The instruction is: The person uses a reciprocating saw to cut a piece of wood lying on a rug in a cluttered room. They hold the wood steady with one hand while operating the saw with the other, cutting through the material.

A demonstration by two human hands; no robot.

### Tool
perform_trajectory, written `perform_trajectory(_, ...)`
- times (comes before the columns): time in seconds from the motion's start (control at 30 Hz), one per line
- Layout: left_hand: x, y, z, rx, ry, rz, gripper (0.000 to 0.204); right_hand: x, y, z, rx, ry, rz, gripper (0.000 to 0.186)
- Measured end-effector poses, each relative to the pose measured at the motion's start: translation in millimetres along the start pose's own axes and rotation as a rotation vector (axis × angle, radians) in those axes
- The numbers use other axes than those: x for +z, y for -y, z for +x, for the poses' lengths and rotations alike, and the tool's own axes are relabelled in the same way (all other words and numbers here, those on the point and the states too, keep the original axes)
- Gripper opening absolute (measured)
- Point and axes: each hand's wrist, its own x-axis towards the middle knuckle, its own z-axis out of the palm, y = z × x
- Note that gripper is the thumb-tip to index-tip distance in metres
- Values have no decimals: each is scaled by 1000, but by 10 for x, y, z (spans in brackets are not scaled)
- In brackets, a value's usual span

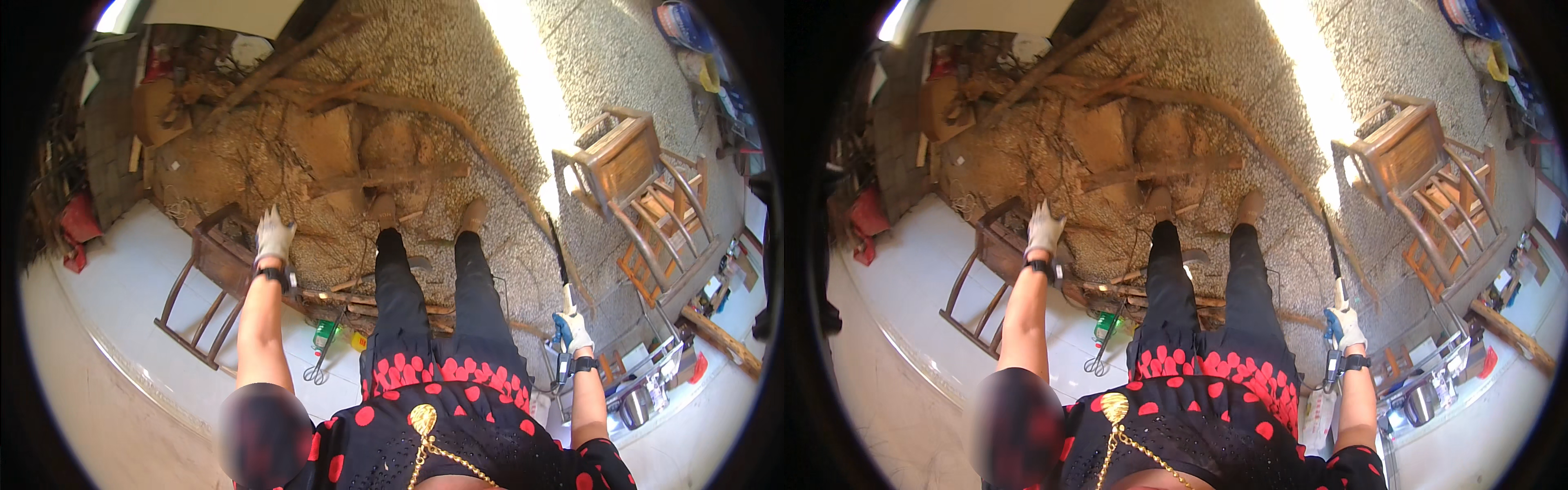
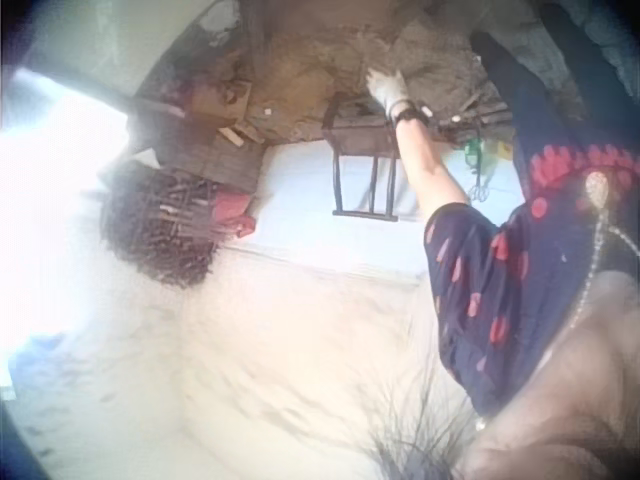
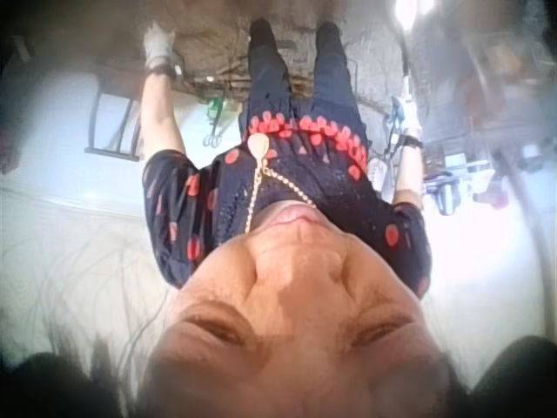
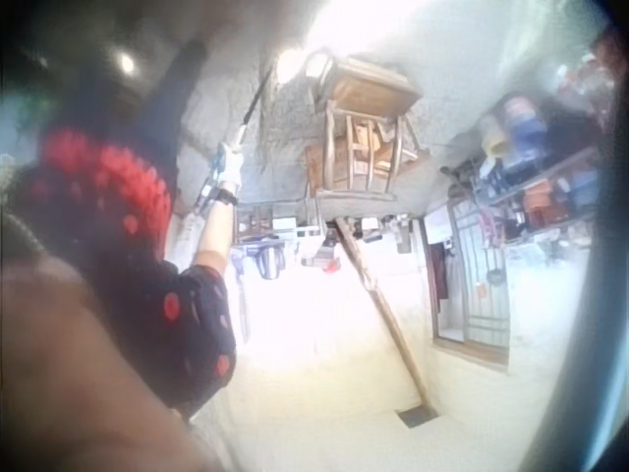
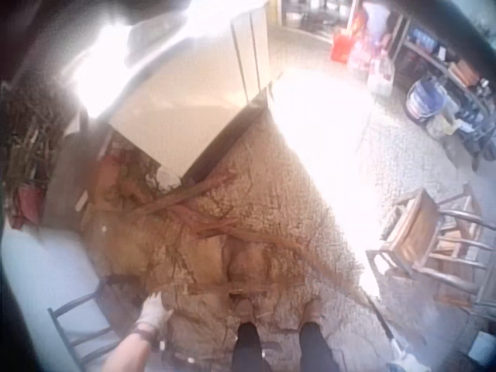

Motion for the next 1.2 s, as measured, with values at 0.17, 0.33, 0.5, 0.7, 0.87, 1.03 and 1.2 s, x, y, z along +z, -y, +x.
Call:
perform_trajectory(0.17, -349, 845, -1629, -245, 101, -35, 82, -666, -339, 56, -154, -53, -277, 19)
perform_trajectory(0.33, -331, 1185, -2978, -404, 78, -57, 77, -1142, -309, 139, -163, -123, -341, 19)
perform_trajectory(0.5, -192, 1062, -3568, -504, 119, -138, 72, -1371, -239, 155, -286, -73, -142, 21)
perform_trajectory(0.7, -212, 719, -3586, -428, 117, -336, 68, -1425, -330, 202, -253, -80, -115, 20)
perform_trajectory(0.87, -211, 529, -3648, -418, 31, -374, 65, -1460, -358, 347, -464, -186, -532, 33)
perform_trajectory(1.03, 12, 518, -3868, -446, 59, -420, 66, -1472, -297, 444, -484, -185, -580, 42)
perform_trajectory(1.2, 448, 470, -4052, -460, 121, -411, 65, -1423, -102, 314, -527, -149, -561, 35)
